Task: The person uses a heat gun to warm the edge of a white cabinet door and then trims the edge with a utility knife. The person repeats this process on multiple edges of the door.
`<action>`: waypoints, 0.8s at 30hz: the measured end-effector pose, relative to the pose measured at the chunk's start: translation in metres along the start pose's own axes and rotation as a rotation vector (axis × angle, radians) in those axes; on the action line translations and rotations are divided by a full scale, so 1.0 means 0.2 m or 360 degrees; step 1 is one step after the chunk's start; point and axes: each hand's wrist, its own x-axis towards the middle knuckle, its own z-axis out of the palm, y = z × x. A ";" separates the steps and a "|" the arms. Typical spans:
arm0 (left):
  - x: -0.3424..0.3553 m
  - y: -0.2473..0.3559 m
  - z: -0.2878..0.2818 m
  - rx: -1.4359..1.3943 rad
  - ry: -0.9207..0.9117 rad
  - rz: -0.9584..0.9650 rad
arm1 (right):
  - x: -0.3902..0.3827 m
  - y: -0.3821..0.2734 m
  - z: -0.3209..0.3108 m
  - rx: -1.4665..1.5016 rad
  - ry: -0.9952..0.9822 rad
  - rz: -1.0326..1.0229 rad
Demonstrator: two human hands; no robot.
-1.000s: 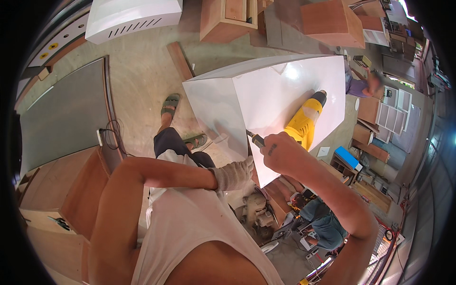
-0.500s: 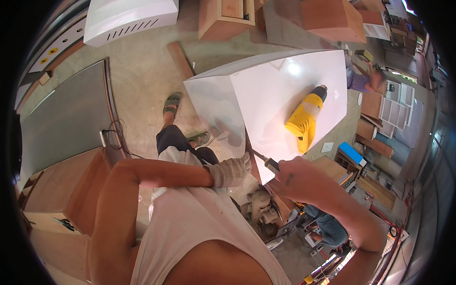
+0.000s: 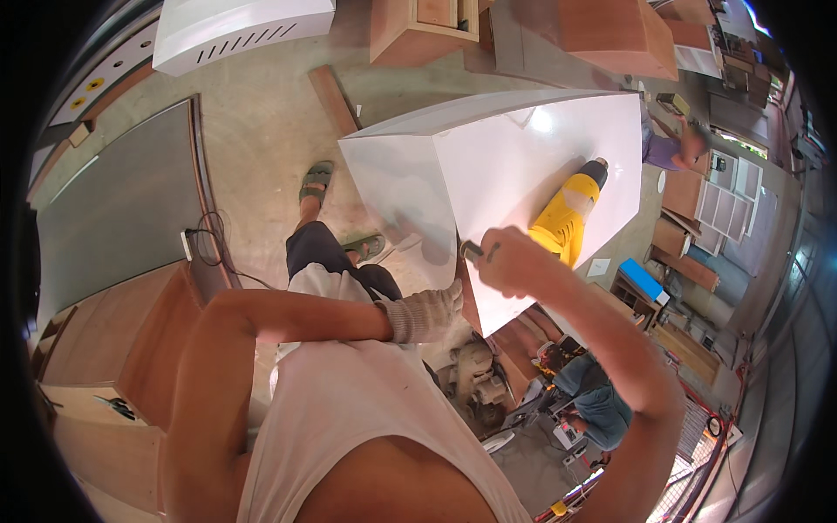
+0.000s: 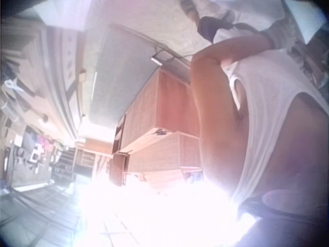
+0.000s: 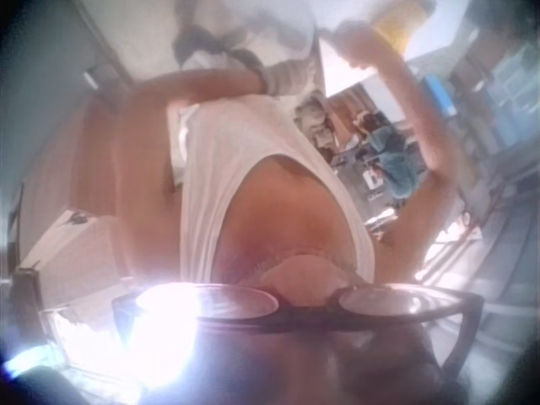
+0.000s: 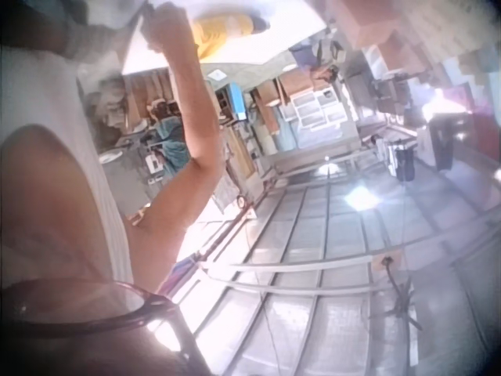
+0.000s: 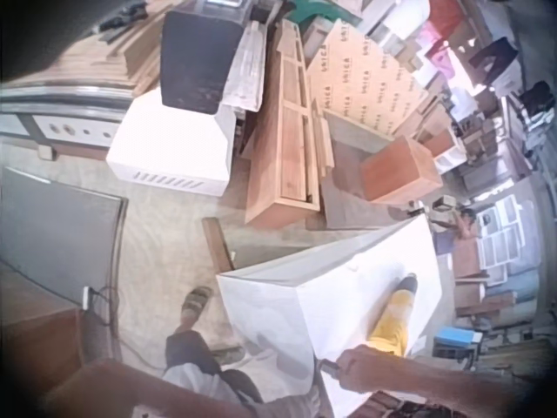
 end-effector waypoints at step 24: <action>0.03 -0.06 -0.07 -0.0007 -0.0215 0.0308 | -0.47 0.19 0.01 -0.0416 0.0208 -0.0487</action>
